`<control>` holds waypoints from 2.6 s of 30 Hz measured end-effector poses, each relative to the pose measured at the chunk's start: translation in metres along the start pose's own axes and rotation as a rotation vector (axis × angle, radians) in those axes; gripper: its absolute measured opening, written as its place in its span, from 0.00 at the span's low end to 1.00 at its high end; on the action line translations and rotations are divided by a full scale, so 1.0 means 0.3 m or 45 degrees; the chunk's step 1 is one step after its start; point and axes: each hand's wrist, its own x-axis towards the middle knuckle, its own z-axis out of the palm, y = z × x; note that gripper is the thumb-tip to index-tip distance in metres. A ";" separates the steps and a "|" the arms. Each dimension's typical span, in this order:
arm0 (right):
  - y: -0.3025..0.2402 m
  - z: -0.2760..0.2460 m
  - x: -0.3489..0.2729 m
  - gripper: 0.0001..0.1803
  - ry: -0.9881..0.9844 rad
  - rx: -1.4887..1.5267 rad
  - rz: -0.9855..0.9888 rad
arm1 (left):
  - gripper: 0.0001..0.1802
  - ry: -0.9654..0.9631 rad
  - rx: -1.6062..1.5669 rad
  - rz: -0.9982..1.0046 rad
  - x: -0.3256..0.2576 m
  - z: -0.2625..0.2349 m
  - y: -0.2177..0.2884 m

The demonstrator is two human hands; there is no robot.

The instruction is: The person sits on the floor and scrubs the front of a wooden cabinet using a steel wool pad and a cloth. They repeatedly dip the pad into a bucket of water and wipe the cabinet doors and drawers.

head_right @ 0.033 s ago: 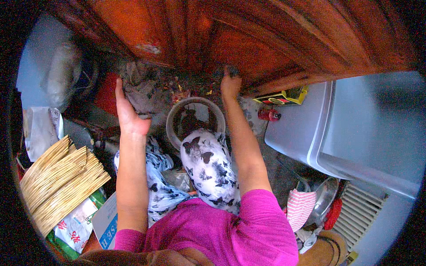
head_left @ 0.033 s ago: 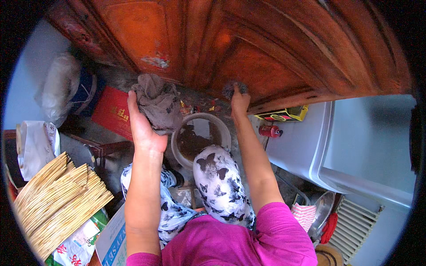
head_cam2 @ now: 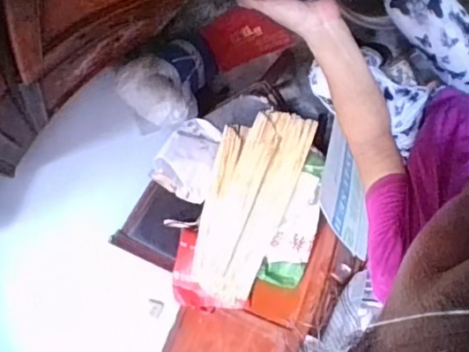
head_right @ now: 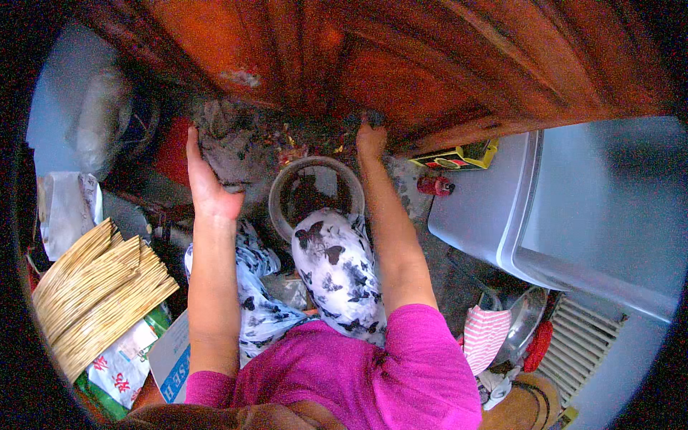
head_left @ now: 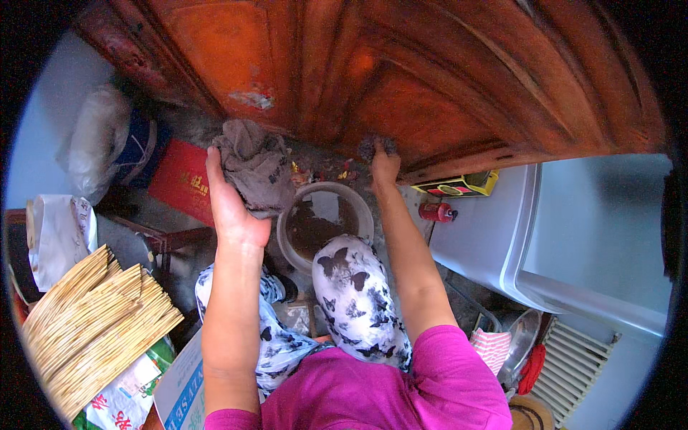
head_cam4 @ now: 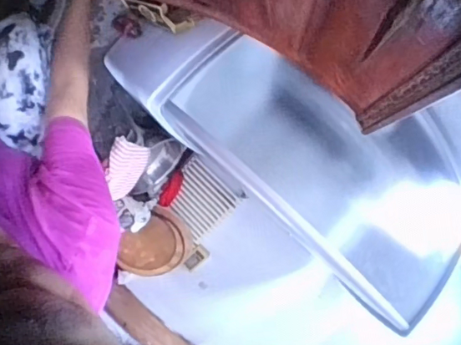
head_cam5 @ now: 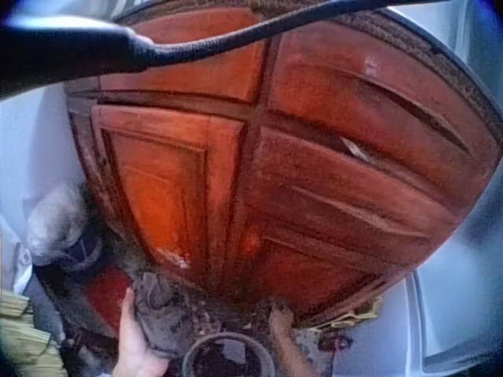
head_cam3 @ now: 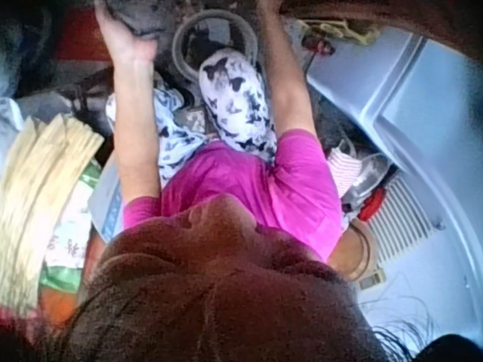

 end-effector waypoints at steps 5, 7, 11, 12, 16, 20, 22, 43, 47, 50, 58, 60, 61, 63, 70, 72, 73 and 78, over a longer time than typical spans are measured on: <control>0.112 0.226 -0.028 0.20 -0.628 0.342 0.750 | 0.30 0.036 0.028 0.027 -0.016 -0.010 0.015; 0.070 0.359 -0.074 0.17 -0.703 0.272 0.954 | 0.31 0.000 0.049 0.054 -0.013 -0.033 0.041; 0.288 0.353 0.181 0.16 -0.598 0.410 0.997 | 0.31 -0.063 0.015 -0.031 0.012 0.024 -0.008; 0.319 0.331 0.215 0.17 -0.522 0.459 0.951 | 0.31 -0.084 0.016 -0.039 0.014 0.031 -0.013; 0.401 0.114 0.229 0.14 -0.468 0.739 0.980 | 0.31 -0.037 0.013 -0.007 0.009 -0.004 -0.005; 0.287 -0.140 0.149 0.08 -0.137 0.804 0.957 | 0.31 -0.053 0.008 0.010 -0.001 -0.024 0.017; 0.266 -0.182 0.127 0.08 -0.061 0.790 0.844 | 0.31 -0.060 0.000 0.015 -0.015 -0.008 0.014; 0.323 -0.097 0.231 0.07 0.054 0.844 0.846 | 0.30 -0.066 0.010 0.021 -0.014 0.003 0.036; 0.193 -0.180 0.158 0.07 0.162 0.751 0.763 | 0.30 -0.009 -0.011 0.071 -0.027 -0.008 0.058; 0.056 -0.240 0.060 0.07 0.201 0.741 0.603 | 0.30 0.020 0.003 0.080 -0.042 0.009 0.053; 0.355 -0.165 0.201 0.13 -0.062 0.921 0.881 | 0.31 0.046 0.012 0.069 -0.042 0.026 0.027; 0.441 -0.142 0.329 0.13 -0.021 1.060 0.767 | 0.31 -0.004 -0.006 0.034 -0.031 0.053 0.030; 0.452 -0.127 0.318 0.12 0.007 1.108 0.705 | 0.31 0.015 0.015 0.019 -0.036 0.059 0.031; 0.460 -0.148 0.312 0.12 0.092 1.052 0.782 | 0.31 0.014 0.033 -0.010 -0.037 0.045 0.015; 0.038 -0.231 0.052 0.11 -0.045 0.763 0.708 | 0.31 0.004 0.017 0.042 -0.035 0.012 0.024; -0.054 -0.312 0.011 0.12 -0.013 0.812 0.593 | 0.30 -0.005 0.019 0.033 -0.031 0.026 0.019; -0.111 -0.340 -0.012 0.13 -0.008 0.839 0.534 | 0.30 -0.018 0.030 0.042 -0.025 0.025 0.022; -0.099 -0.368 -0.112 0.36 -0.095 0.488 -0.163 | 0.26 -0.099 -0.004 0.016 0.023 -0.015 0.015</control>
